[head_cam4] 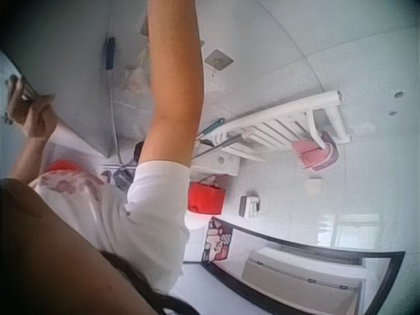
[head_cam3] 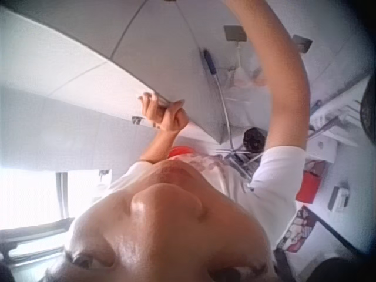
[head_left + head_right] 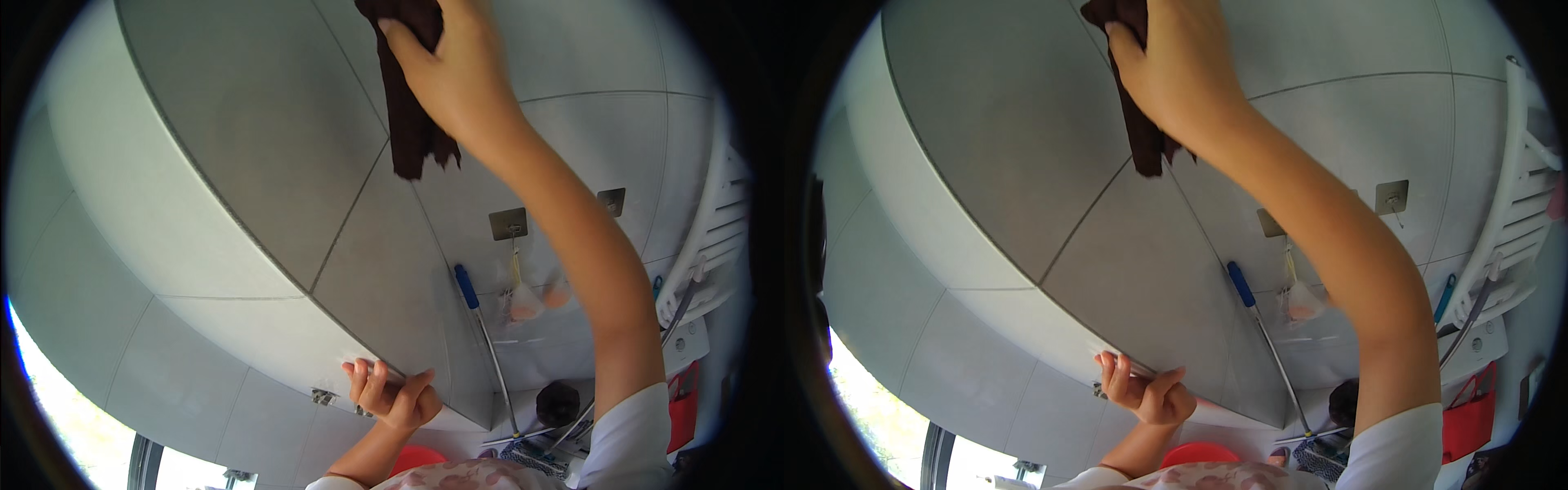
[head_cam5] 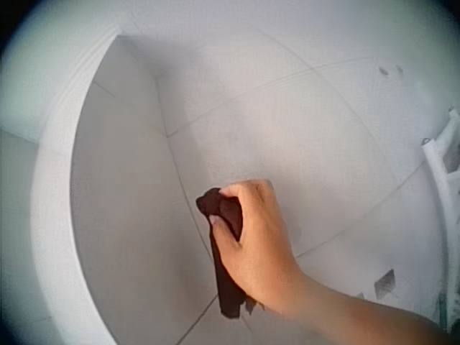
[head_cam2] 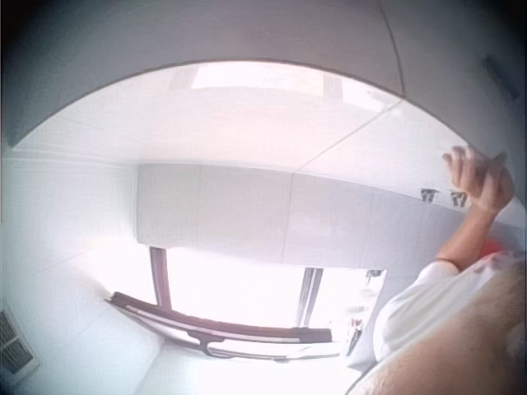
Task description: The person washes a dark cloth at the sink, wrings it out, and then wipes the tiled walls of the bathroom. They move around the room to reach different wall sections, using the cloth to clean the surfaces.
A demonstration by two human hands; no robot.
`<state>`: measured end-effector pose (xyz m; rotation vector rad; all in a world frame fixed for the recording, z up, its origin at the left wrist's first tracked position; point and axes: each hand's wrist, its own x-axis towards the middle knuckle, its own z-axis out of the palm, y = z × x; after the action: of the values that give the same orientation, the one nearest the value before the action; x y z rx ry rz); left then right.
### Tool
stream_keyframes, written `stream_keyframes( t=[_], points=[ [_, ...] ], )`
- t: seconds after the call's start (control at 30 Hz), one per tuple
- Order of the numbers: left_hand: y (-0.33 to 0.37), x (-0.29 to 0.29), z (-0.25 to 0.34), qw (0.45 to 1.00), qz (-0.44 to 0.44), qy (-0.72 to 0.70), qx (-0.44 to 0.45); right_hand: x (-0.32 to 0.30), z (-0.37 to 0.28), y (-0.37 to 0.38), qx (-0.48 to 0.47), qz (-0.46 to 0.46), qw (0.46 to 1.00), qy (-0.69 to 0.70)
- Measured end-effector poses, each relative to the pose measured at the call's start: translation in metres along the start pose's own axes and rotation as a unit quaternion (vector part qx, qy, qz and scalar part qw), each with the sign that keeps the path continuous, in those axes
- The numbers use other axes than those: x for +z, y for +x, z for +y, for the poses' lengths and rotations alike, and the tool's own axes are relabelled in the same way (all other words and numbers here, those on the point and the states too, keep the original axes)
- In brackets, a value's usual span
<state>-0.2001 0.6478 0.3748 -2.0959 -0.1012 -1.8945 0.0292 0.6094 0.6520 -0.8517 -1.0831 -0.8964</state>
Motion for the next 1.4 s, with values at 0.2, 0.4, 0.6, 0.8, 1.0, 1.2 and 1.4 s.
stream_keyframes(
  t=[0.2,0.4,0.6,0.8,1.0,1.2,1.4],
  points=[
    [-0.003,0.002,0.003,0.999,0.009,0.036,-0.022,-0.038,0.001,-0.075,-0.037,-0.008,0.999,-0.014],
    [-0.001,0.005,0.007,0.998,0.007,0.063,-0.019,-0.096,0.035,-0.073,-0.058,0.051,0.984,-0.160],
    [0.001,0.004,0.007,0.998,0.000,0.057,-0.009,-0.139,0.052,-0.031,-0.145,0.128,0.944,-0.267],
    [0.005,0.003,0.009,0.998,-0.008,0.054,-0.010,-0.140,0.112,-0.019,-0.157,0.018,0.922,-0.354],
    [0.005,0.007,0.010,0.999,0.014,0.038,-0.026,-0.126,0.105,-0.085,-0.199,-0.179,0.886,-0.377],
    [0.005,0.007,0.008,0.999,0.017,0.031,-0.022,-0.118,0.105,-0.030,-0.295,-0.105,0.845,-0.434],
    [0.006,0.007,0.006,1.000,0.018,0.011,-0.022,-0.130,0.089,-0.051,-0.246,-0.176,0.839,-0.453]
  ],
)
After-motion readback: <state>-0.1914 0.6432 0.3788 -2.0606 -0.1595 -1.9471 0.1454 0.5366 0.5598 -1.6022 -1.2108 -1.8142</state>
